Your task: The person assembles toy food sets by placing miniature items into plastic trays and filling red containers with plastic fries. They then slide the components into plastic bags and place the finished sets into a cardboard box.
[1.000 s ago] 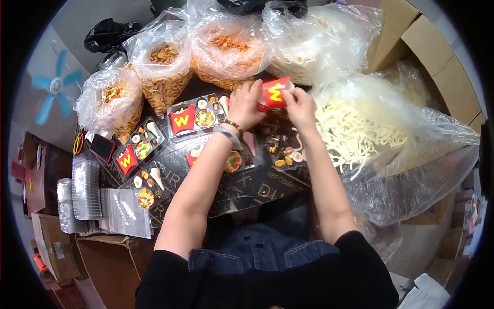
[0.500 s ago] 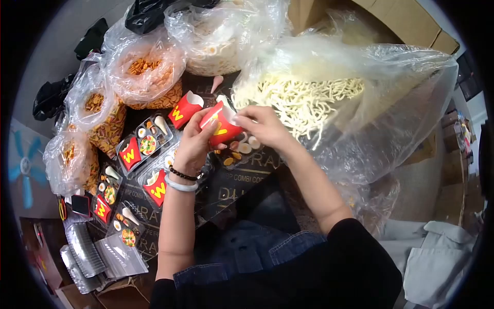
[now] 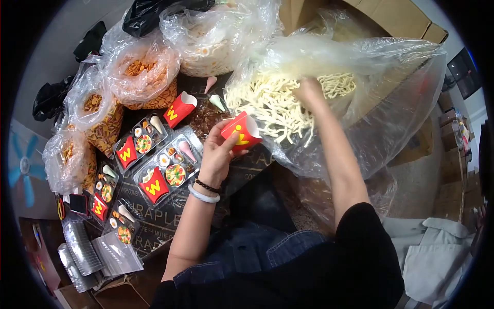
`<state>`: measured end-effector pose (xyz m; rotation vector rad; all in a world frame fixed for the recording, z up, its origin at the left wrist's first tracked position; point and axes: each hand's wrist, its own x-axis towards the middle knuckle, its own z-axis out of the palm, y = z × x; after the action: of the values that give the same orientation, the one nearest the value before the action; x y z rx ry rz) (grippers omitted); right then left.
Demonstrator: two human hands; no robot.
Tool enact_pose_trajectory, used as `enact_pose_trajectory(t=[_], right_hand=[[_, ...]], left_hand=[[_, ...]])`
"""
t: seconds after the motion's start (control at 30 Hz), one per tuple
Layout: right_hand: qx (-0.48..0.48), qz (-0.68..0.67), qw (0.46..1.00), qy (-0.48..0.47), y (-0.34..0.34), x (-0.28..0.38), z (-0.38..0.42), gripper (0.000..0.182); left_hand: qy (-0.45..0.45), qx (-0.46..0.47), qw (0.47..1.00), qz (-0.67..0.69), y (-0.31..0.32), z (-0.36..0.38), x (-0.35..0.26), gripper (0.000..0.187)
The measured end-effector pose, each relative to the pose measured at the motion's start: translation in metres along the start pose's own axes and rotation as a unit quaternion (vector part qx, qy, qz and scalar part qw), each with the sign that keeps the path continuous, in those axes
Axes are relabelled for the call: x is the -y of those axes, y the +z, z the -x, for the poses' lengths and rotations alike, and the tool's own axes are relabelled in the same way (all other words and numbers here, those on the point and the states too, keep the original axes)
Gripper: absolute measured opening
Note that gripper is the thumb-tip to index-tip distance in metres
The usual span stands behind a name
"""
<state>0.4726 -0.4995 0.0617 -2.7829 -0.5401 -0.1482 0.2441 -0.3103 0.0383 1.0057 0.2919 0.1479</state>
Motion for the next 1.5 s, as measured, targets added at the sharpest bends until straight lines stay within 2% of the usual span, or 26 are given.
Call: enact_pose_trajectory(t=[0.03, 0.07, 0.1, 0.17, 0.2, 0.37, 0.43, 0.47, 0.53, 0.57, 0.67, 0.77, 0.8, 0.83, 0.87, 0.9, 0.97, 1.0, 1.07, 1.1, 1.23, 1.27, 1.33, 1.37, 1.43, 1.5], right_hand=[[-0.014, -0.069, 0.997, -0.022, -0.012, 0.01, 0.006, 0.042], [0.045, -0.126, 0.99, 0.043, -0.027, 0.019, 0.011, 0.04], [0.047, -0.126, 0.99, 0.04, -0.025, 0.018, 0.011, 0.04], [0.174, -0.214, 0.961, 0.001, -0.017, 0.014, 0.014, 0.039], [0.155, -0.203, 0.966, -0.041, -0.015, 0.016, 0.022, 0.038], [0.151, -0.046, 0.987, -0.01, -0.033, 0.026, 0.039, 0.034], [0.248, 0.054, 0.966, 0.05, -0.031, 0.04, 0.044, 0.038], [0.258, 0.065, 0.964, 0.027, -0.02, 0.04, 0.048, 0.04], [0.14, 0.16, 0.969, -0.13, -0.007, 0.038, 0.07, 0.03], [0.045, 0.123, 0.978, -0.161, 0.021, 0.022, 0.071, 0.022], [0.074, 0.097, 0.983, -0.138, 0.016, 0.017, 0.064, 0.018], [0.145, -0.146, 0.979, -0.005, -0.022, 0.009, 0.056, 0.016], [0.087, -0.176, 0.98, -0.033, -0.027, 0.007, 0.055, 0.014], [0.101, -0.248, 0.963, 0.005, -0.034, 0.006, 0.054, 0.014], [0.115, -0.319, 0.94, 0.042, -0.041, 0.007, 0.053, 0.015], [0.128, -0.522, 0.841, 0.059, -0.028, 0.001, 0.052, 0.018], [0.15, -0.587, 0.792, 0.079, -0.014, 0.002, 0.05, 0.019], [0.145, -0.561, 0.81, 0.094, -0.02, 0.015, 0.059, 0.017], [0.164, -0.326, 0.931, 0.003, -0.014, 0.015, 0.06, 0.014], [0.135, -0.273, 0.952, 0.013, -0.02, 0.025, 0.067, 0.014], [0.301, -0.202, 0.931, -0.051, -0.022, 0.016, 0.047, 0.011], [0.301, -0.203, 0.93, -0.05, -0.016, 0.005, 0.038, 0.011], [0.404, -0.368, 0.837, -0.034, -0.029, 0.012, 0.034, 0.013], [0.37, -0.51, 0.776, -0.001, -0.037, 0.013, 0.043, 0.012], [0.267, -0.468, 0.842, 0.022, -0.033, 0.017, 0.04, 0.014], [0.241, -0.307, 0.919, -0.058, -0.029, 0.027, 0.039, 0.017]], left_hand=[[-0.015, 0.007, 0.999, 0.028, 0.0, 0.001, 0.001, 0.037], [-0.03, 0.013, 0.998, 0.057, 0.0, 0.001, 0.001, 0.038], [-0.029, 0.01, 0.998, 0.058, 0.002, 0.001, 0.002, 0.038], [-0.07, -0.006, 0.995, 0.072, 0.009, 0.001, 0.006, 0.036], [-0.088, -0.011, 0.993, 0.081, 0.011, 0.001, 0.009, 0.037], [-0.084, -0.027, 0.994, 0.065, 0.021, -0.002, 0.016, 0.037], [-0.079, -0.036, 0.995, 0.059, 0.026, -0.003, 0.018, 0.037], [-0.076, -0.042, 0.995, 0.052, 0.029, -0.005, 0.02, 0.036], [-0.071, -0.05, 0.995, 0.045, 0.033, -0.01, 0.022, 0.036], [-0.074, -0.052, 0.995, 0.04, 0.034, -0.012, 0.024, 0.035], [-0.079, -0.059, 0.995, 0.032, 0.038, -0.012, 0.027, 0.034], [-0.083, -0.063, 0.994, 0.033, 0.043, -0.012, 0.028, 0.034], [-0.087, -0.065, 0.993, 0.037, 0.045, -0.012, 0.028, 0.034], [-0.086, -0.064, 0.994, 0.037, 0.05, -0.013, 0.028, 0.034], [-0.107, -0.075, 0.989, 0.062, 0.056, -0.014, 0.029, 0.034], [-0.128, -0.085, 0.984, 0.086, 0.061, -0.015, 0.029, 0.034], [-0.144, -0.07, 0.979, 0.125, 0.068, -0.024, 0.035, 0.035], [-0.137, -0.067, 0.975, 0.164, 0.072, -0.028, 0.037, 0.036], [-0.122, -0.074, 0.975, 0.173, 0.079, -0.033, 0.039, 0.036], [-0.122, -0.074, 0.975, 0.173, 0.08, -0.035, 0.039, 0.036], [-0.134, -0.05, 0.984, 0.109, 0.078, -0.042, 0.039, 0.036], [-0.146, -0.036, 0.985, 0.087, 0.076, -0.045, 0.038, 0.038], [-0.147, -0.019, 0.983, 0.106, 0.071, -0.05, 0.036, 0.039], [-0.147, -0.003, 0.981, 0.127, 0.068, -0.053, 0.034, 0.041], [-0.147, 0.017, 0.981, 0.123, 0.066, -0.057, 0.029, 0.041], [-0.155, 0.015, 0.978, 0.14, 0.067, -0.062, 0.029, 0.039]])
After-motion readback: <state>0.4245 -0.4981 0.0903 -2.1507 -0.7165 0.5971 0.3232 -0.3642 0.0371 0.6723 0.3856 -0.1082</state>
